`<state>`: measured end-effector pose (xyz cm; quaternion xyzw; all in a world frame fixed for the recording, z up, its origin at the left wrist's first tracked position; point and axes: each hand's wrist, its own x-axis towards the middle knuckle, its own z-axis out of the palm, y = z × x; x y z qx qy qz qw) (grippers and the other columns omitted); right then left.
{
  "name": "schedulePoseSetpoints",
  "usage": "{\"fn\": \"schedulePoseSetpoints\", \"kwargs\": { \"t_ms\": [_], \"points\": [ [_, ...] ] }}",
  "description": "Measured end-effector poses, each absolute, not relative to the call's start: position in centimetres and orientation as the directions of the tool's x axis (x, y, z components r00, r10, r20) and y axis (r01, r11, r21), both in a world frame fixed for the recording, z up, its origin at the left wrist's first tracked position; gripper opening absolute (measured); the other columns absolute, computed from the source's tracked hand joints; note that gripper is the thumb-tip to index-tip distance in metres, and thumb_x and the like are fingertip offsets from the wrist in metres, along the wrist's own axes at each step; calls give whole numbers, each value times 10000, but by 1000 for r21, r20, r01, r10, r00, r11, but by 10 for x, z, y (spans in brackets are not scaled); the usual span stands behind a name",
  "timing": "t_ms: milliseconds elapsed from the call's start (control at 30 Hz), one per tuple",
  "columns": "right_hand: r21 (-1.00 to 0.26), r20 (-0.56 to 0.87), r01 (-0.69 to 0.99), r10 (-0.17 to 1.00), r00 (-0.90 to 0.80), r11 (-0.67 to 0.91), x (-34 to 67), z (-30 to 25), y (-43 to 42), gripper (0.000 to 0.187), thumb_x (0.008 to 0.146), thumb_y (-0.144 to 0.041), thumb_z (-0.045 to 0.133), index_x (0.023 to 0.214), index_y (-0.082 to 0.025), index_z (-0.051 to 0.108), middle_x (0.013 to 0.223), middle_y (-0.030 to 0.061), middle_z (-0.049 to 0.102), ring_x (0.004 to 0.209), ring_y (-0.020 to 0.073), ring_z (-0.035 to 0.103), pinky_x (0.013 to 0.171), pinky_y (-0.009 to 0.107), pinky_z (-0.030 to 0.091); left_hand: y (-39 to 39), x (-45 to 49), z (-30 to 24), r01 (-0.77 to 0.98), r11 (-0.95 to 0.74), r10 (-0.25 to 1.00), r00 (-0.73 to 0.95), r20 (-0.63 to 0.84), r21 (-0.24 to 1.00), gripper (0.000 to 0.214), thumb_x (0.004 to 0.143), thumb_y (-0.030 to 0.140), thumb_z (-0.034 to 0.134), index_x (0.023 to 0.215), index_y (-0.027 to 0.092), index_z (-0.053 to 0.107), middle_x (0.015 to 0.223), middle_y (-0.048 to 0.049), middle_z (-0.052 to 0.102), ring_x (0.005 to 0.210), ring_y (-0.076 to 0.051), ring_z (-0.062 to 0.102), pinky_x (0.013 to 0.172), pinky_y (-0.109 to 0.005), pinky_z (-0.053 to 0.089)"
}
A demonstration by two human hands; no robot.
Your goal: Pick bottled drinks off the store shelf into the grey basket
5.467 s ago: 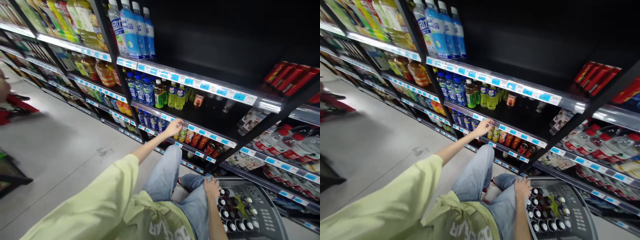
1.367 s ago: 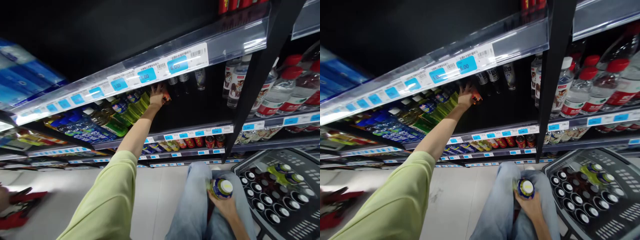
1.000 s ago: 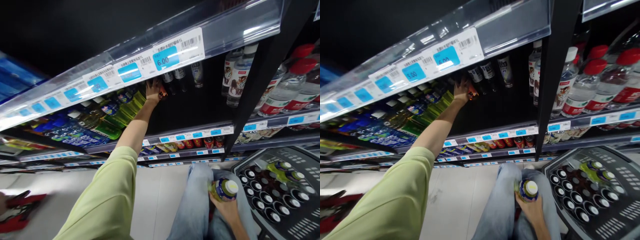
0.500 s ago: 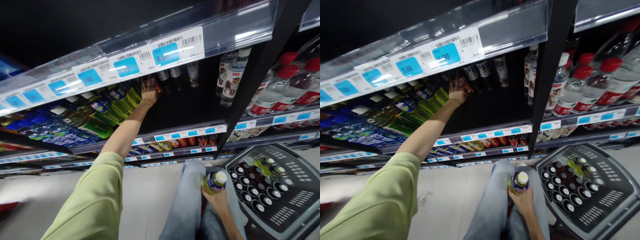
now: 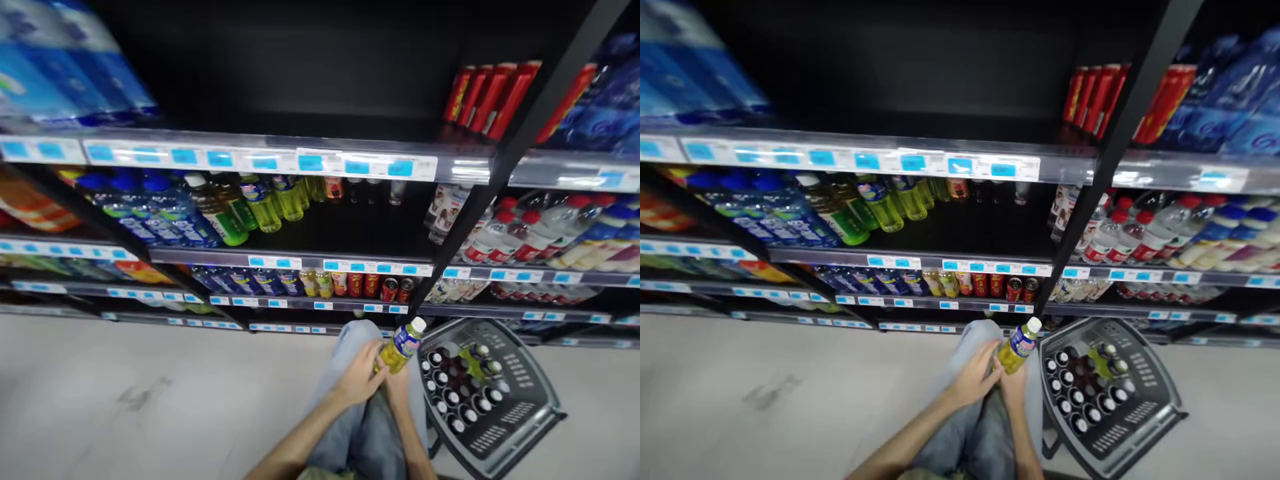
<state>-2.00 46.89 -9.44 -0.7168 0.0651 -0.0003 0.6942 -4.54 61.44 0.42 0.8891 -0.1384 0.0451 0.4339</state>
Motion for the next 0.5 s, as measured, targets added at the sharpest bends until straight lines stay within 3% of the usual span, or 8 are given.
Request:
{"fn": "schedulePoseSetpoints", "kwargs": {
  "t_ms": [133, 267, 367, 500],
  "points": [
    [-998, -64, -64, -30, 997, 1, -22, -81, 469, 490, 700, -632, 811, 904, -196, 723, 853, 102, 802, 748, 266, 743, 697, 382, 631, 596, -58, -19, -122, -389, -118, 990, 82, 913, 683, 943, 399, 607, 1595, 214, 518, 1565, -178, 605, 1456, -399, 578, 1256, -622, 438],
    [-1000, -8, -6, 75, 997, -28, -28, -67, 471, 509, 770, -671, 743, 909, -183, 717, 878, 123, 797, 783, 261, 740, 735, 364, 622, 605, -54, -19, -38, -79, -52, 998, 34, 996, 668, 870, 453, 745, 1491, 247, 610, 1457, -175, 687, 1360, -382, 653, 1206, -560, 489],
    [-998, 43, 47, 114, 993, -32, -31, -61, 476, 537, 769, -696, 730, 927, -183, 730, 869, 124, 798, 782, 266, 748, 719, 343, 612, 614, -51, -21, 42, 205, -13, 999, -40, 978, 608, 809, 482, 832, 1341, 220, 697, 1310, -170, 754, 1283, -386, 694, 1157, -551, 519],
    [-996, 49, 56, 97, 994, -70, -34, -60, 485, 648, 837, -759, 630, 1012, -146, 748, 899, 147, 802, 805, 287, 766, 713, 354, 610, 625, -50, -20, 89, 386, 53, 992, -118, 918, 451, 769, 417, 902, 1141, 195, 774, 1102, -121, 807, 1163, -357, 744, 1156, -532, 514]
  ]
}}
